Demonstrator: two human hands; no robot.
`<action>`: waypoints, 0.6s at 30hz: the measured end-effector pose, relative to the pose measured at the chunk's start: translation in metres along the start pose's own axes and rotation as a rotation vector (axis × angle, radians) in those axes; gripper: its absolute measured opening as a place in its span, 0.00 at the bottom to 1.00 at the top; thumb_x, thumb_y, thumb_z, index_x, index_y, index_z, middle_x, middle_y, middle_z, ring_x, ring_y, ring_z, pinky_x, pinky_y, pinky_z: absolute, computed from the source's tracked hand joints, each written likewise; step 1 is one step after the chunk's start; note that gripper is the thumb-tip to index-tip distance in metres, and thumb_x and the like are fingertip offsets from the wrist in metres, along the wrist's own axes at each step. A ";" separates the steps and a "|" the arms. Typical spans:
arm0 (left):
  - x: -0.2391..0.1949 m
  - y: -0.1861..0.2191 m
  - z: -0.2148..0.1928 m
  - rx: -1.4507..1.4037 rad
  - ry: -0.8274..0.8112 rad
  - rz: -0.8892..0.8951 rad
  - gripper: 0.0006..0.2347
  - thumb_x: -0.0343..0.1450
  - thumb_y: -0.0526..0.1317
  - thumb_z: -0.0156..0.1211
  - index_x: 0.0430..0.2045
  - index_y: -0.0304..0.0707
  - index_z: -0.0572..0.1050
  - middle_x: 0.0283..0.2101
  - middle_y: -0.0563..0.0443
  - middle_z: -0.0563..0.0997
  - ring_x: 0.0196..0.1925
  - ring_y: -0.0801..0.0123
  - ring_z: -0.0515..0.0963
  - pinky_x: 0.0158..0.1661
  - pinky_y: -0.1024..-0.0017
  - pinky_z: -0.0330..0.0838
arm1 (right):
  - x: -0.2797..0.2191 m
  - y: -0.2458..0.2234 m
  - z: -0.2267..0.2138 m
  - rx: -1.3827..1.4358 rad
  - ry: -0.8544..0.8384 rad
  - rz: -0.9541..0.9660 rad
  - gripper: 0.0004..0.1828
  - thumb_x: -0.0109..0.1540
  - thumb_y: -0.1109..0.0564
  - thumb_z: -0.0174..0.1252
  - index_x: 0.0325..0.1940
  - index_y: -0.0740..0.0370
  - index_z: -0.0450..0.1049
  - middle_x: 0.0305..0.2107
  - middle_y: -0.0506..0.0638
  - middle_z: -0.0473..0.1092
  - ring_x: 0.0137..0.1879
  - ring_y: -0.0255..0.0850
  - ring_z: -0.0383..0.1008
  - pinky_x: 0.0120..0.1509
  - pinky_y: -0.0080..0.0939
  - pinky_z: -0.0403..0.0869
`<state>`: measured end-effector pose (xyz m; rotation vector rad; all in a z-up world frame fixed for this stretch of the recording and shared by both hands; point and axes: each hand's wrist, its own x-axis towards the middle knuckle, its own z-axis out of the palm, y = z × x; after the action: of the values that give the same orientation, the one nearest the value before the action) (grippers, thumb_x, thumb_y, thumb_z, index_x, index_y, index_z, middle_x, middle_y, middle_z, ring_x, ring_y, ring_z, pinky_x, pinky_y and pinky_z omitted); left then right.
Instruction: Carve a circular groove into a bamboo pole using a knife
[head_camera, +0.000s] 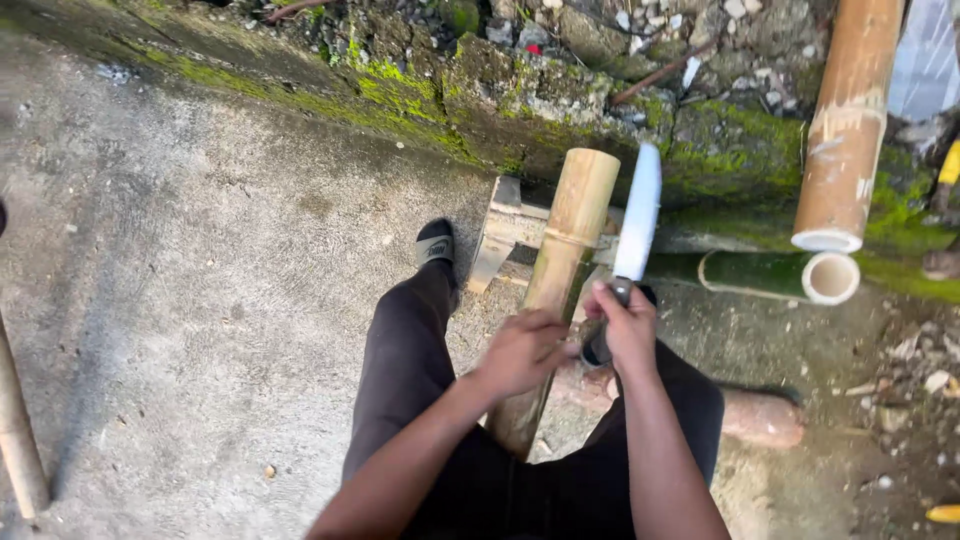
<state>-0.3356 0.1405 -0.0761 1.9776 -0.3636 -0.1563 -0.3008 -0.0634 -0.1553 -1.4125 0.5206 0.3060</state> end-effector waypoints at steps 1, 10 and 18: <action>-0.013 -0.005 -0.016 0.117 0.032 0.002 0.09 0.70 0.37 0.62 0.42 0.35 0.81 0.44 0.40 0.81 0.47 0.47 0.79 0.50 0.57 0.72 | 0.013 0.003 -0.013 0.055 0.036 -0.050 0.10 0.66 0.53 0.64 0.43 0.63 0.78 0.32 0.48 0.75 0.30 0.32 0.68 0.35 0.36 0.67; -0.156 -0.023 -0.091 0.496 0.399 -0.338 0.14 0.65 0.33 0.62 0.44 0.35 0.77 0.47 0.39 0.80 0.50 0.47 0.79 0.51 0.55 0.73 | 0.186 -0.047 0.008 -0.532 0.073 -0.857 0.07 0.66 0.57 0.60 0.39 0.63 0.80 0.34 0.54 0.78 0.42 0.51 0.79 0.49 0.47 0.74; -0.550 -0.215 0.007 0.307 0.404 -1.404 0.38 0.69 0.60 0.66 0.61 0.19 0.65 0.60 0.20 0.70 0.64 0.37 0.69 0.60 0.51 0.65 | 0.216 -0.108 0.105 -1.007 0.090 -1.085 0.17 0.61 0.49 0.59 0.35 0.66 0.82 0.34 0.66 0.77 0.42 0.65 0.77 0.49 0.58 0.74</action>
<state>-0.8177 0.3950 -0.3029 2.1461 1.3713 -0.5819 -0.0458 0.0020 -0.1666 -2.4550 -0.4681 -0.4569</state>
